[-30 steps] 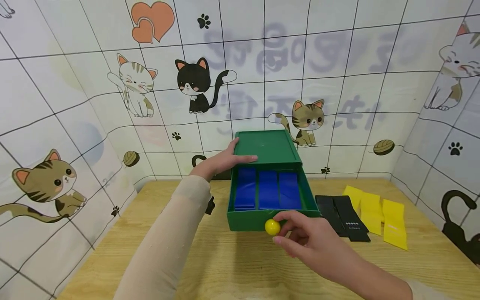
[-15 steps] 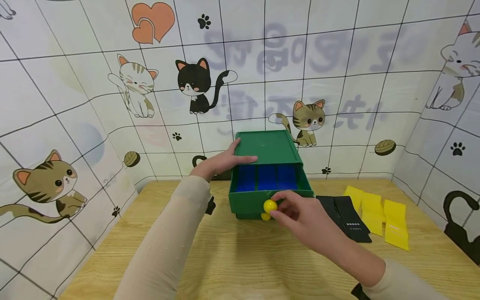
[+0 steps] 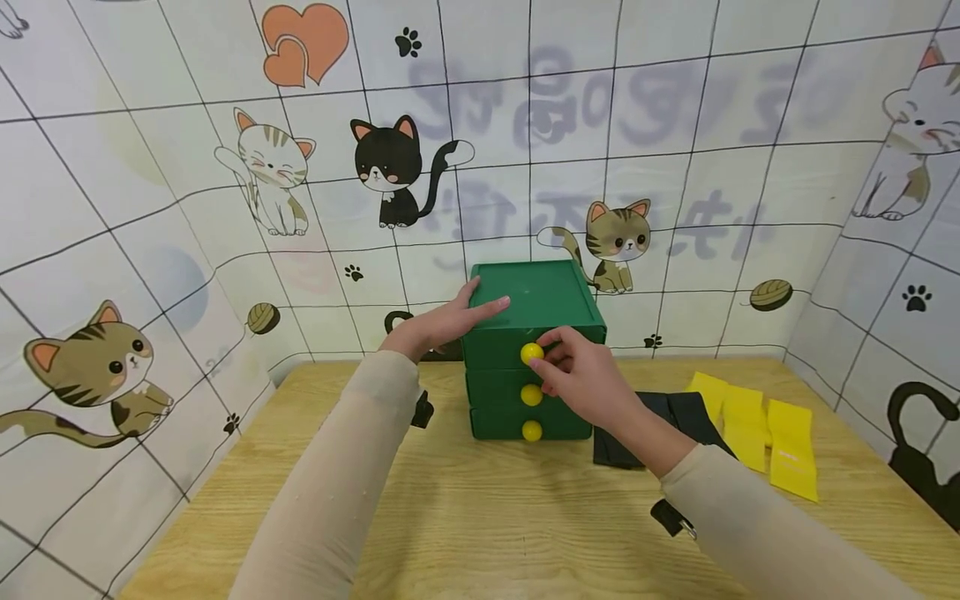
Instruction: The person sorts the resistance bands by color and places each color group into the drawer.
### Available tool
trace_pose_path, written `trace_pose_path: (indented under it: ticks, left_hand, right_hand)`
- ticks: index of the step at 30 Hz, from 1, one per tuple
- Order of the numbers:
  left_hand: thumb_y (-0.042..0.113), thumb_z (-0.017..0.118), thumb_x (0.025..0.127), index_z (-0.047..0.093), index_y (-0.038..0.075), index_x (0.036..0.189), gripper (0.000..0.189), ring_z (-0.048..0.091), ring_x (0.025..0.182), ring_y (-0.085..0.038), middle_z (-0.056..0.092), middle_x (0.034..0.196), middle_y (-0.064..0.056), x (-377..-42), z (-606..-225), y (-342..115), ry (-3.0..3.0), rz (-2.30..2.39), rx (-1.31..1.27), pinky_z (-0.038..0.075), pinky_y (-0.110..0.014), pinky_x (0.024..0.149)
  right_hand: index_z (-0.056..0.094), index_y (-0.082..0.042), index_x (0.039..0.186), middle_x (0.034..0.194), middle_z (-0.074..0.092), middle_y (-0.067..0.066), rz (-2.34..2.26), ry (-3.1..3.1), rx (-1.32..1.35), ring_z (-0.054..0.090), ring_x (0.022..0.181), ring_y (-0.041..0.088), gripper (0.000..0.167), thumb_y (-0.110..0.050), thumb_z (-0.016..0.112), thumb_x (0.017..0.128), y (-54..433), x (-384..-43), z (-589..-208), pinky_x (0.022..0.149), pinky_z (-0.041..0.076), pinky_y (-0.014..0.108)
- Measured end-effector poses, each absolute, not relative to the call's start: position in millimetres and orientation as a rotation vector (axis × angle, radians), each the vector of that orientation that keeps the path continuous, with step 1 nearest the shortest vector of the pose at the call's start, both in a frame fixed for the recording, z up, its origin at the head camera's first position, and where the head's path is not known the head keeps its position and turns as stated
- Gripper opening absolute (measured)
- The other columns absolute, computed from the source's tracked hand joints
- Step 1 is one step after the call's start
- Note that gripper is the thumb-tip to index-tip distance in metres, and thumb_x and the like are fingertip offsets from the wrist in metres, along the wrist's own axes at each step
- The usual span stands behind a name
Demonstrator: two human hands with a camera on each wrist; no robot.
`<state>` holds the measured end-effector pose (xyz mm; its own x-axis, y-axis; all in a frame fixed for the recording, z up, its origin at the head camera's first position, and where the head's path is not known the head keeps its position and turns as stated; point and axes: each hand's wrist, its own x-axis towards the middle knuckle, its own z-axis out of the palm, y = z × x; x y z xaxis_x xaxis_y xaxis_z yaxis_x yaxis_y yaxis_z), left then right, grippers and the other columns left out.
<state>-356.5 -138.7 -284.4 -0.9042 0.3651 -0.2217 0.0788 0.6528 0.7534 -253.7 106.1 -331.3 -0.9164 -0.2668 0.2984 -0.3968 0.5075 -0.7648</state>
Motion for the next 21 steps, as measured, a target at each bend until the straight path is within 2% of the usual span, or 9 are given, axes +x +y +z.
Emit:
trace_pose_path:
  ticks: [3,9,14,19,21]
  left_hand:
    - [0.089,0.05,0.09,-0.014,0.05,0.167,0.107,0.019,0.166,-0.035,0.002,0.182,0.0,-355.1,-281.7,-136.4,2.519,1.107,0.351,0.033,-0.07,0.123]
    - [0.091,0.047,0.09,-0.014,0.049,0.167,0.106,0.018,0.167,-0.036,0.001,0.182,-0.001,-356.3,-281.1,-136.4,2.525,1.093,0.369,0.032,-0.071,0.123]
    - [0.087,0.05,0.092,-0.013,0.048,0.168,0.106,0.017,0.167,-0.035,0.0,0.182,0.0,-356.5,-283.6,-138.0,2.529,1.118,0.358,0.029,-0.07,0.126]
    - [0.083,0.054,0.094,-0.011,0.045,0.169,0.106,0.016,0.167,-0.035,0.0,0.182,-0.001,-355.1,-284.8,-136.6,2.536,1.144,0.365,0.027,-0.068,0.128]
    - [0.082,0.054,0.094,-0.011,0.045,0.169,0.106,0.017,0.167,-0.036,0.0,0.183,-0.001,-354.0,-284.6,-136.0,2.536,1.149,0.364,0.028,-0.069,0.127]
  right_hand:
    - [0.058,-0.001,0.131,0.111,0.075,0.019,1.396,-2.612,0.545,0.075,0.084,0.031,0.032,-0.02,0.067,0.107,107.6,-254.5,-331.7,0.076,0.063,0.033]
    - [0.059,-0.002,0.128,0.113,0.076,0.016,1.408,-2.644,0.451,0.074,0.08,0.022,0.032,-0.023,0.069,0.106,106.1,-253.3,-326.9,0.076,0.063,0.035]
    - [0.061,-0.003,0.126,0.108,0.077,0.015,1.381,-2.656,0.411,0.074,0.08,0.021,0.033,-0.029,0.068,0.106,102.7,-252.7,-330.0,0.074,0.062,0.033]
    - [0.072,-0.006,0.114,0.098,0.078,0.013,1.374,-2.664,0.438,0.072,0.073,0.02,0.034,-0.038,0.064,0.108,104.8,-251.3,-347.5,0.07,0.062,0.033]
    - [0.077,-0.009,0.114,0.099,0.079,0.013,1.409,-2.681,0.474,0.072,0.071,0.019,0.034,-0.04,0.064,0.108,105.1,-251.6,-355.6,0.069,0.063,0.034]
